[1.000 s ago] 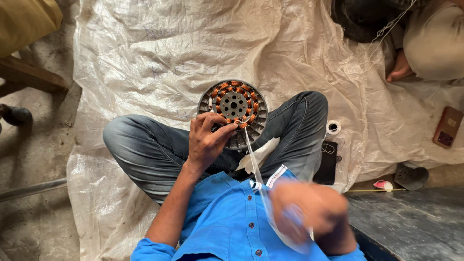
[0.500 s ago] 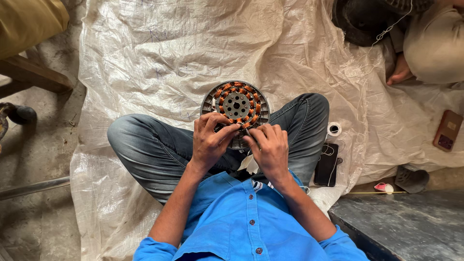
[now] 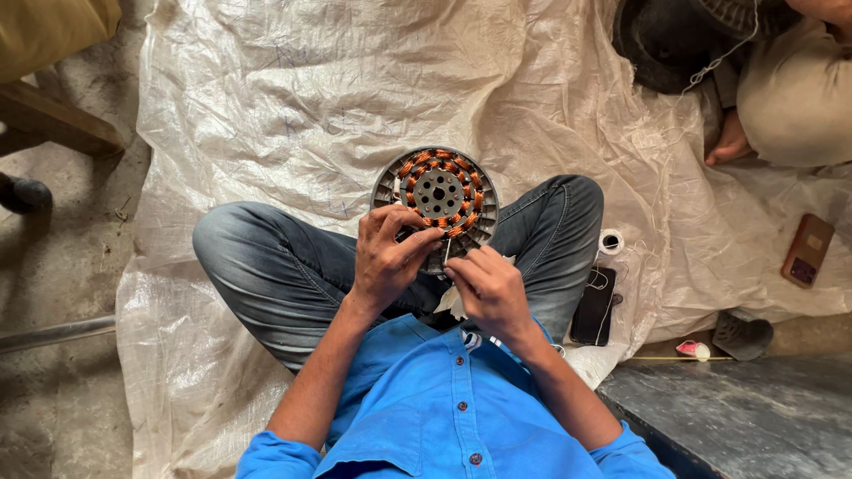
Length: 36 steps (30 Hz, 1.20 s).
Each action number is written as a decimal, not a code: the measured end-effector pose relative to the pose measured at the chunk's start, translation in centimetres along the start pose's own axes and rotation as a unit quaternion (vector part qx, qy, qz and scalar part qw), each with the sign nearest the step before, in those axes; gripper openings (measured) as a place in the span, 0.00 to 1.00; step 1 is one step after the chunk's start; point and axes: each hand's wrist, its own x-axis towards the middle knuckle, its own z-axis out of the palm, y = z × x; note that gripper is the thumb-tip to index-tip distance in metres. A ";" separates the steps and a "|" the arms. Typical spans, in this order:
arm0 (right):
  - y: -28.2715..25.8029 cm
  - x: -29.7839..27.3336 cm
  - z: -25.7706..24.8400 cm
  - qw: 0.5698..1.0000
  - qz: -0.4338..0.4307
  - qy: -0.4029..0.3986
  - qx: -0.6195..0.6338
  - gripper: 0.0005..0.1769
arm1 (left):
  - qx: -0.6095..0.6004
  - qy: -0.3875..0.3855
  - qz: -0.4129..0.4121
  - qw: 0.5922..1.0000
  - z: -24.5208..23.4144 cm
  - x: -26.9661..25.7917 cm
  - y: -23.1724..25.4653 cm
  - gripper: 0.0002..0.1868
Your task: The person sits cross-legged and winds white thread around the copper windings of a motor stator resting on their lap. They repeatedly pull thread from a spool, wrap it around individual winding sections, and tie off the thread to secure the coils.
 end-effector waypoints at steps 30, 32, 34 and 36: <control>-0.4 3.4 -0.4 0.994 -0.083 -0.074 -0.003 0.07 | -0.013 0.005 -0.007 1.000 0.5 -0.5 -0.3 0.13; 0.2 4.8 -0.9 0.990 -0.110 -0.076 -0.046 0.07 | -0.056 0.013 -0.027 0.998 0.5 -0.3 -0.4 0.14; 0.8 6.4 -1.0 0.987 -0.114 -0.100 -0.054 0.06 | -0.076 0.020 -0.033 0.996 0.3 -0.2 -0.5 0.13; 1.5 7.7 -0.9 0.987 -0.114 -0.109 -0.036 0.05 | -0.075 0.022 -0.028 0.997 0.3 -0.1 -0.4 0.11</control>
